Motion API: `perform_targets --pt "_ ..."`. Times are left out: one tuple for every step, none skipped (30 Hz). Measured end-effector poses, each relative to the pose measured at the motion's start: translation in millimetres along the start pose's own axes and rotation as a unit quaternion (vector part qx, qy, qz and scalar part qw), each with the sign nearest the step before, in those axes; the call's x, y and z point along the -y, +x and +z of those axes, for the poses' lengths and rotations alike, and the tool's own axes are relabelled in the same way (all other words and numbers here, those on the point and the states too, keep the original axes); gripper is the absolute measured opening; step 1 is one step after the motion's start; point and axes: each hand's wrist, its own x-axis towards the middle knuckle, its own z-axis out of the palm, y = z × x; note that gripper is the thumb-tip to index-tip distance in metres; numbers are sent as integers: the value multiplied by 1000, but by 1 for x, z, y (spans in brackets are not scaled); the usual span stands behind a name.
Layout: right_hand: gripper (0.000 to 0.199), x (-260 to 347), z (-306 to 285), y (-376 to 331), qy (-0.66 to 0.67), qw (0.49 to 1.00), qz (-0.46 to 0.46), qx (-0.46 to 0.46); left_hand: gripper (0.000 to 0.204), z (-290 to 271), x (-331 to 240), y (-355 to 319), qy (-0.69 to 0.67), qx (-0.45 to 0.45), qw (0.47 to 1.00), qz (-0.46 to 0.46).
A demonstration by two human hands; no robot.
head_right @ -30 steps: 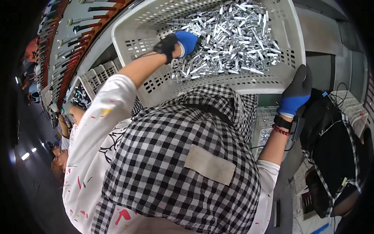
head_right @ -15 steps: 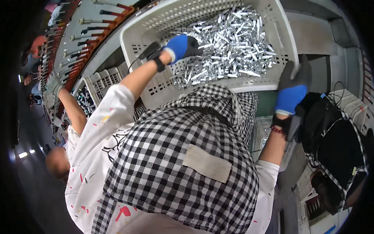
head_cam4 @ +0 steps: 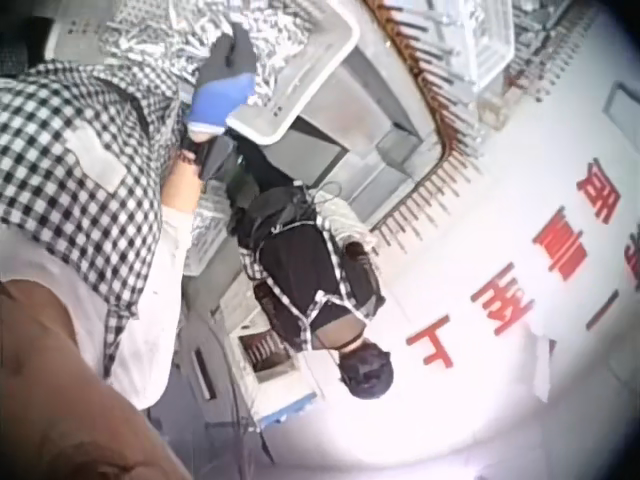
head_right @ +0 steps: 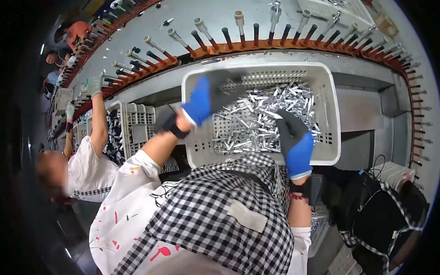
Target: Manually picking up small silver components from a bin and placing them onto the rotating pegs of an automated assembly machine.
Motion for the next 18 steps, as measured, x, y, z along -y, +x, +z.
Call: perform_targets --pt "27 -3 0 1 22 999 9 -30 42 -17 13 11 -32 -58 995 -74" --pt "27 -6 -5 1 36 997 19 -59 38 -25 45 24 -45 -138 988 -58" --pt "27 0 -8 1 67 993 2 -93 35 -36 58 40 -172 -160 969 -82" --pt "28 -2 -9 2 121 986 9 -118 33 -49 48 61 -204 -167 962 -73" --pt "27 5 -13 2 99 988 4 -121 32 -52 50 73 -234 -167 957 -35" --pt "27 13 -14 6 78 989 -2 -129 33 -49 39 87 -239 -161 957 -22" --pt "27 11 -17 7 40 989 -10 -145 42 -37 21 97 -298 -159 939 -62" --pt "26 16 -16 5 12 985 -22 -168 51 -33 -8 104 -348 -155 919 -100" --pt "26 18 -16 5 24 982 -30 -185 51 -23 -8 111 -355 -146 918 -95" --pt "25 20 -18 3 36 978 -39 -201 59 -9 -2 121 -330 -146 927 -102" --pt "25 25 -18 3 30 977 -37 -207 69 4 8 132 -305 -151 933 -113" --pt "25 29 -20 2 14 976 -47 -211 69 17 22 143 -313 -145 932 -112" --pt "24 31 -22 -1 -4 975 -56 -214 70 30 39 155 -333 -167 923 -93" --pt "24 33 -24 -2 -7 975 -53 -217 71 36 55 168 -350 -192 914 -75" --pt "24 31 -25 -3 -11 973 -59 -221 69 39 73 183 -390 -182 897 -94" --pt "23 31 -27 -4 -18 972 -64 -227 66 40 89 199 -433 -171 878 -113" --pt "23 32 -28 -3 -34 967 -86 -235 59 35 99 211 -298 -236 923 -66" --pt "23 33 -29 -4 -35 967 -85 -237 57 27 114 221 -478 -129 859 -130"
